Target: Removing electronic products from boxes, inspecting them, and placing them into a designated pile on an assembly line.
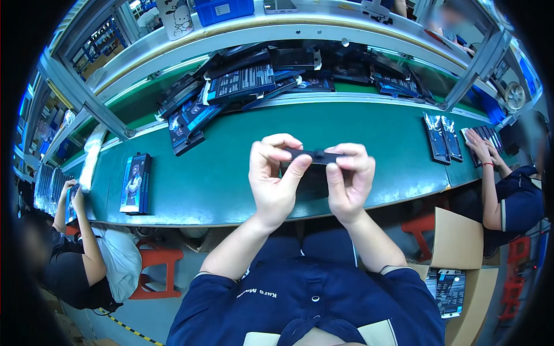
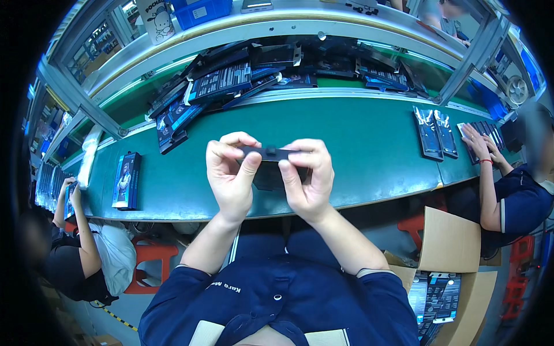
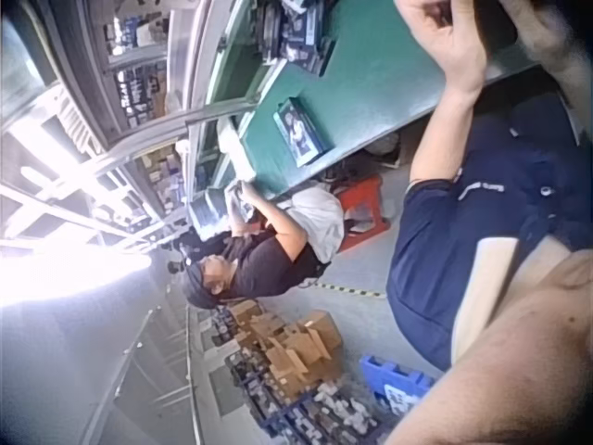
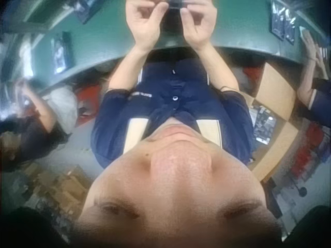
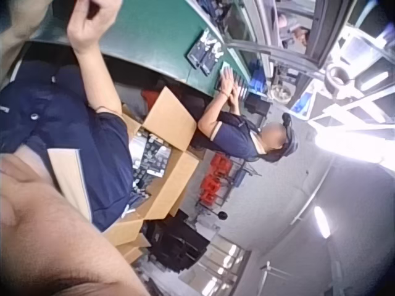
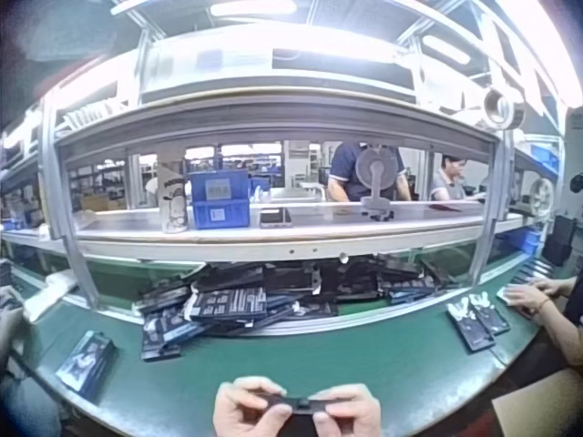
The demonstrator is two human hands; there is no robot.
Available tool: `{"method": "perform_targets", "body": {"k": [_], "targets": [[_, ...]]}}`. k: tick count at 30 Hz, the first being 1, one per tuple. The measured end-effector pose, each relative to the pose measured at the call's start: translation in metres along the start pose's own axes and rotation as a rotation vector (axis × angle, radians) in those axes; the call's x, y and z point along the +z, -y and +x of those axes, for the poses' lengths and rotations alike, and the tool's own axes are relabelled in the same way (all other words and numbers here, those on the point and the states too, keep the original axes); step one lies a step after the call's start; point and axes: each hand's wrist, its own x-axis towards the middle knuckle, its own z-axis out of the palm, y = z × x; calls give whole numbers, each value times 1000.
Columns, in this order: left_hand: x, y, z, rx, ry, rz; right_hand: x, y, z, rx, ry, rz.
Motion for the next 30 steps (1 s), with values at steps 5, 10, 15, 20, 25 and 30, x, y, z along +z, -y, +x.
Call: {"method": "perform_targets", "body": {"k": [5,10,15,20,25,30], "targets": [[-47,12,-11,-225,327,17,5,-6,6,316,-66,204],[-74,-20,-33,-386,378,161,84,-62,9,454,190,220],[-160,-97,6,35,-240,1667,118,-132,53,-414,631,-939],[-277,-144,19,-717,-417,2035,147,-167,74,-881,746,-1406],[-281,-128,24,-925,-187,2075,151,-170,96,-643,943,-1274],[-226,-95,29,-340,-91,2122,115,-175,86,-733,847,-1148]]}}
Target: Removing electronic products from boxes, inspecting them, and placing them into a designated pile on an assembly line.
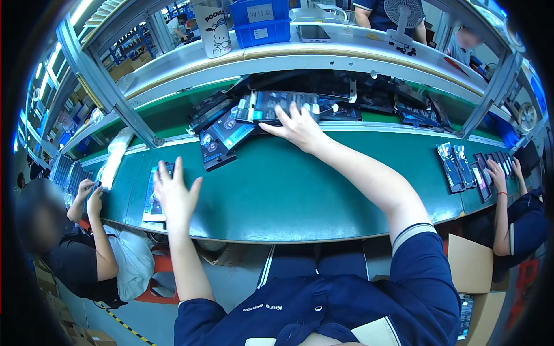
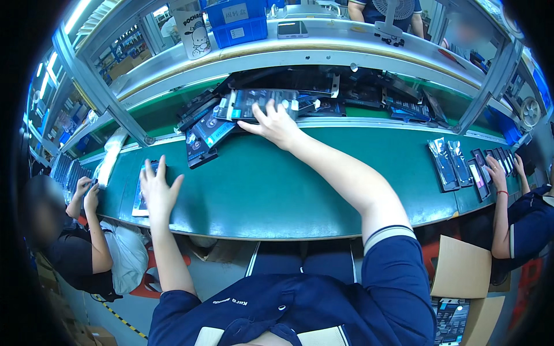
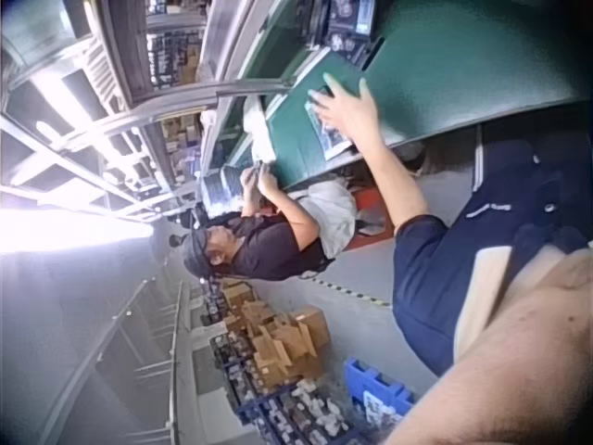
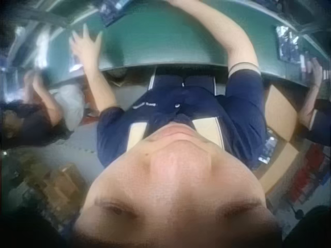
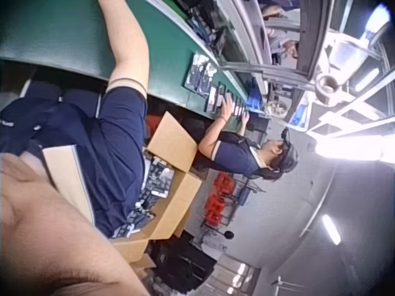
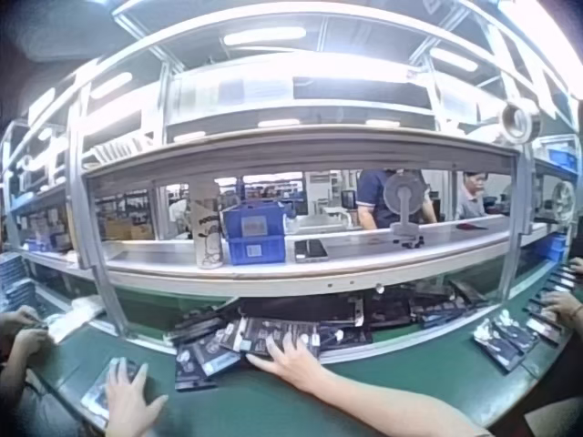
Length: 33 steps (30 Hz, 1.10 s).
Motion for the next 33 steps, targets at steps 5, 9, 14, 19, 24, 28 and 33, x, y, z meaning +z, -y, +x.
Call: {"method": "perform_targets", "body": {"k": [5,9,14,19,24,28,33], "targets": [[1,-82,7,412,-15,-371,-44,-6,-64,71,-29,6],[13,-161,-13,631,48,-539,-88,3,-116,170,69,315],[4,-211,-39,860,145,-381,-131,0,-185,331,-7,808],[-33,-218,-43,846,280,-274,-136,-84,-301,1110,-19,157],[-64,-221,-106,1011,510,-245,-147,-83,-367,1409,352,34],[-50,-249,-92,1194,251,-526,-158,-59,-375,1465,68,72],[18,-301,-63,1575,211,-742,-178,-44,-401,1947,79,-73]]}}
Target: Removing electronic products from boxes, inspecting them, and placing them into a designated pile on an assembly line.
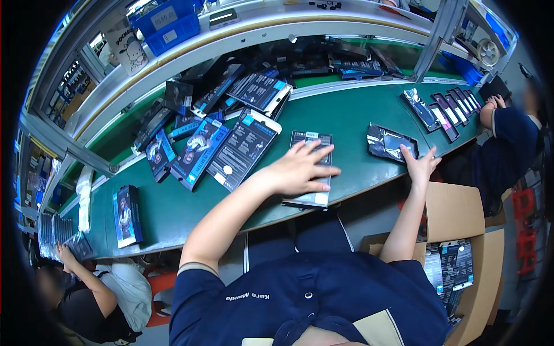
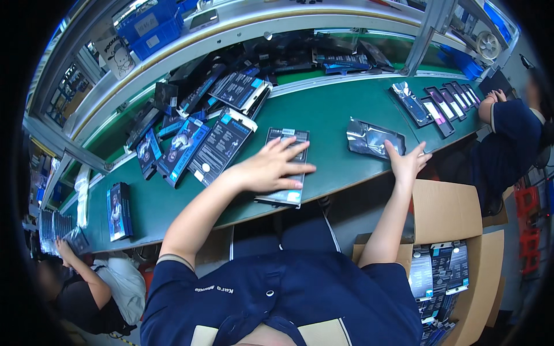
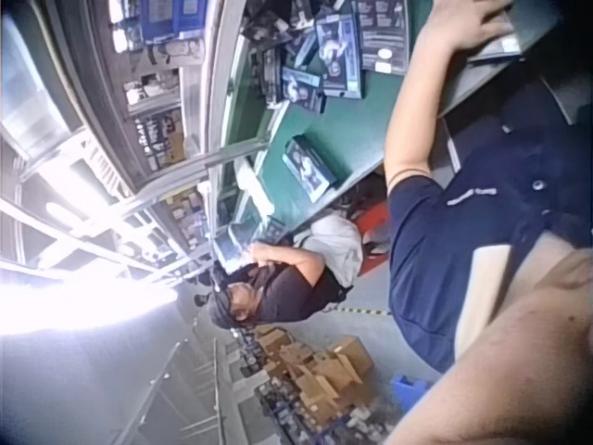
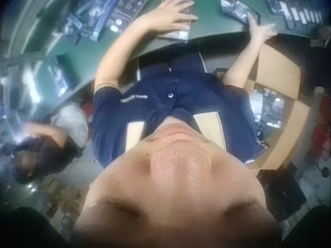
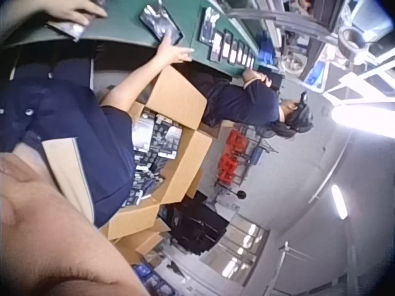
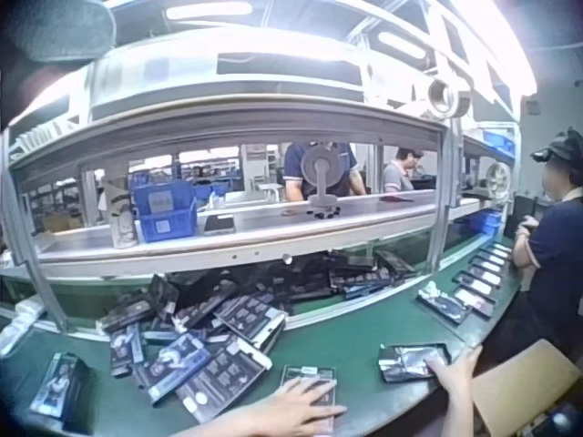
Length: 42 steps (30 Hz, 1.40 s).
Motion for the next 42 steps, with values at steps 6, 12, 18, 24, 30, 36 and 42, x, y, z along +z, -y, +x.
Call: {"method": "perform_targets", "body": {"k": [6,12,18,24,30,36,42], "targets": [[-28,-14,22,-767,363,210,-54,17,-46,271,398,627],[-29,-45,-23,-424,39,-64,-62,33,-69,106,364,820],[-39,-69,-27,-540,19,-144,-59,80,-98,-29,822,1209],[-68,-67,-30,-439,-599,-268,-32,100,-117,319,1019,1391],[-74,-59,-46,-193,-744,-371,-38,128,-148,371,1238,1541],[-87,-70,-46,-306,-620,-356,-83,161,-131,-332,436,1463],[-91,-73,-51,-333,-506,-179,-126,166,-82,-777,693,1166]]}}
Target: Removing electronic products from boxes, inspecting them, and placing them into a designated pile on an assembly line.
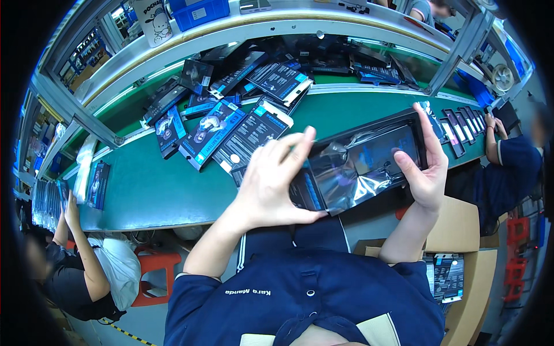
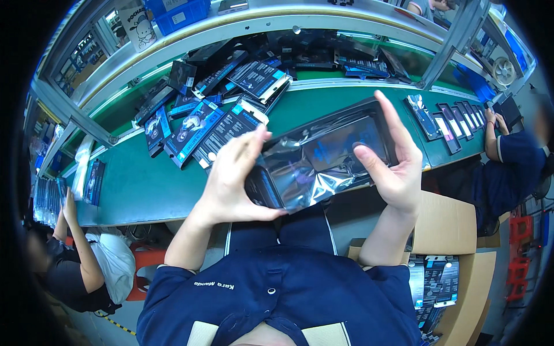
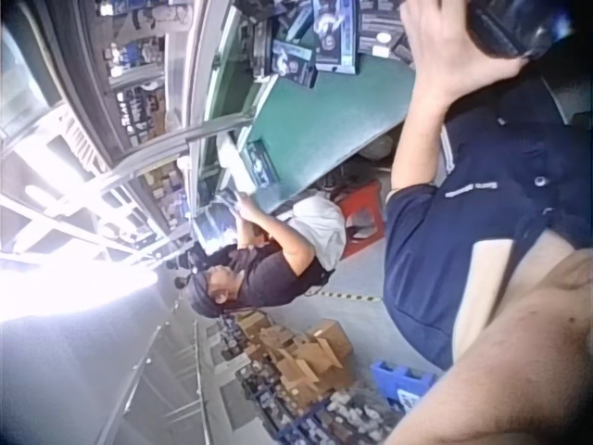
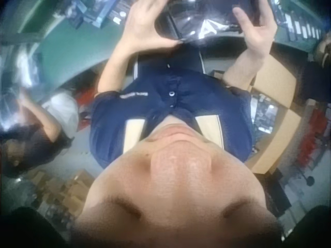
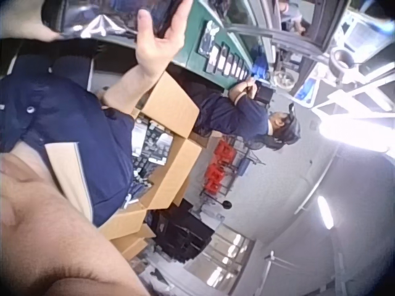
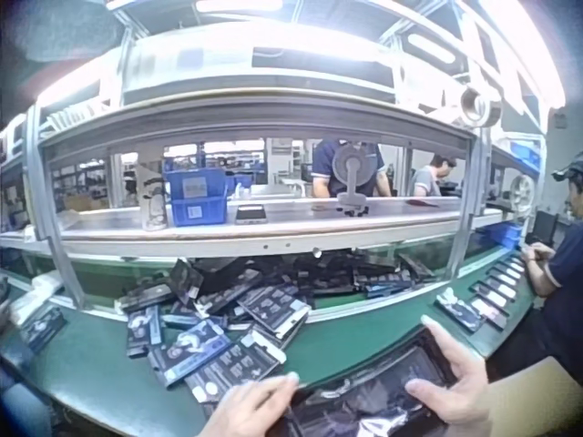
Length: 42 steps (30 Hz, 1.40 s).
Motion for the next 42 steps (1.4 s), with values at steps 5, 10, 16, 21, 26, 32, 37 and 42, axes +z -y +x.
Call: {"method": "perform_targets", "body": {"k": [5,10,16,21,26,32,37,42], "targets": [[32,-4,6,-3,-195,20,41,10,14,-254,269,-466],[51,-6,0,-297,-338,-253,64,14,11,-345,138,-401],[69,6,-18,-200,-517,-248,87,-9,4,-119,322,-79],[43,-5,-6,-361,-586,-1158,111,-49,-23,-296,-162,-19],[41,-7,-6,-345,-575,-996,119,-48,-30,-238,-193,-101],[41,-15,-6,-370,-664,-882,133,-30,-26,38,-296,467],[45,8,-24,-48,-612,-667,125,-59,-43,-312,-162,208],[30,15,-56,-373,-110,-922,139,-62,-57,-202,-144,341]]}}
